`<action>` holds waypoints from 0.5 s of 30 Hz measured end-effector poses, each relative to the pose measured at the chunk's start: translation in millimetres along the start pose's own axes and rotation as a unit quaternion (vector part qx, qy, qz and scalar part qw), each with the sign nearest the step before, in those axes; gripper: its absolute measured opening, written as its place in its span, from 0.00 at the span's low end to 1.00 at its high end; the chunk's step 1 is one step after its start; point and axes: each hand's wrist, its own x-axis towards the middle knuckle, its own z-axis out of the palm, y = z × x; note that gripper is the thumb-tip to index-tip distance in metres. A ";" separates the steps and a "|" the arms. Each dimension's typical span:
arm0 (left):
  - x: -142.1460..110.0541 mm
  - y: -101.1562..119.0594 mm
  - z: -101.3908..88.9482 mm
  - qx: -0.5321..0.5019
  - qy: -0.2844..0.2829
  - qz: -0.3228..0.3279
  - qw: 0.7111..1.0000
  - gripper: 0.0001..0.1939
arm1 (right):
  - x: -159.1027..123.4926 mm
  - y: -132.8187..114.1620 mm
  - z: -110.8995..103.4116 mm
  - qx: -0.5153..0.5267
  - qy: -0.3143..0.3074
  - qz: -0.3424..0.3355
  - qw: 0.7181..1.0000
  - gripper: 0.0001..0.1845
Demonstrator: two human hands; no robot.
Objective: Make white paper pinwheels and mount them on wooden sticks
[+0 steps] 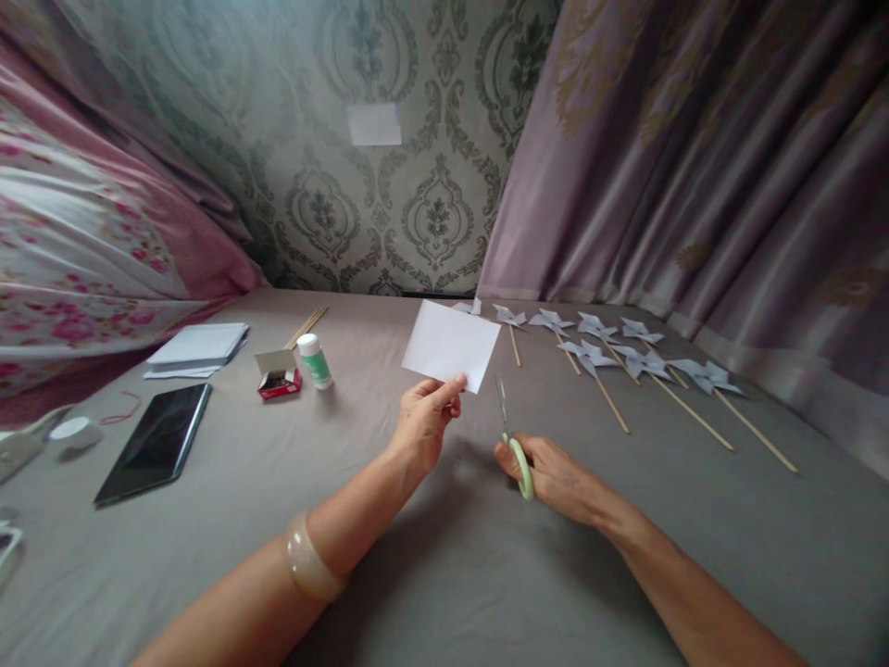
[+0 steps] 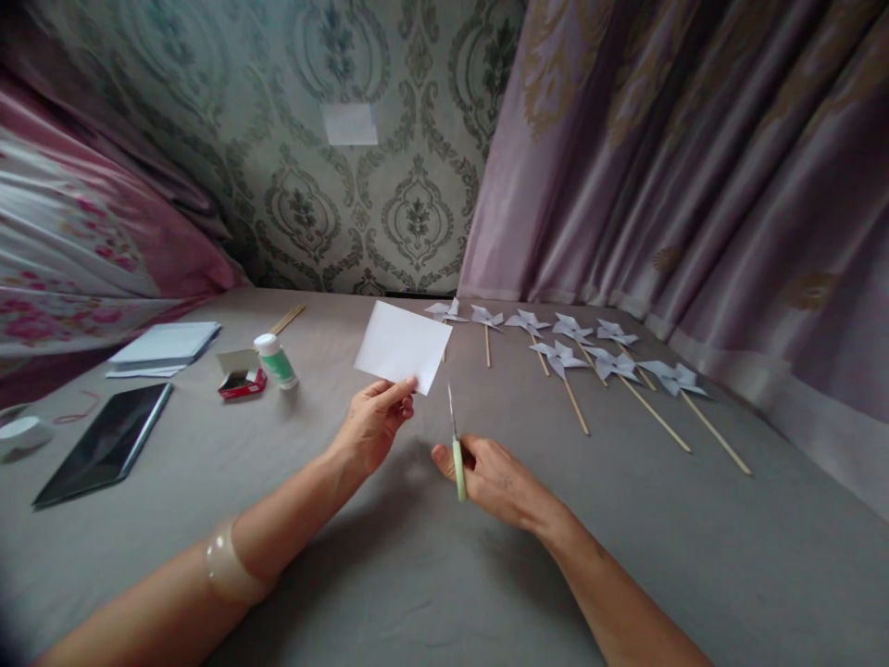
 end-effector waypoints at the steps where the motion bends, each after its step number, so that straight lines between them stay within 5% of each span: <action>1: -2.1 1.1 2.0 -0.001 -0.001 -0.005 1.000 0.18 | -0.1 -0.3 0.2 0.005 -0.006 -0.003 1.000 0.28; 15: -19.3 8.8 14.1 0.070 -0.011 -0.014 0.997 0.13 | -2.0 -1.3 6.9 0.051 -0.032 -0.035 0.998 0.30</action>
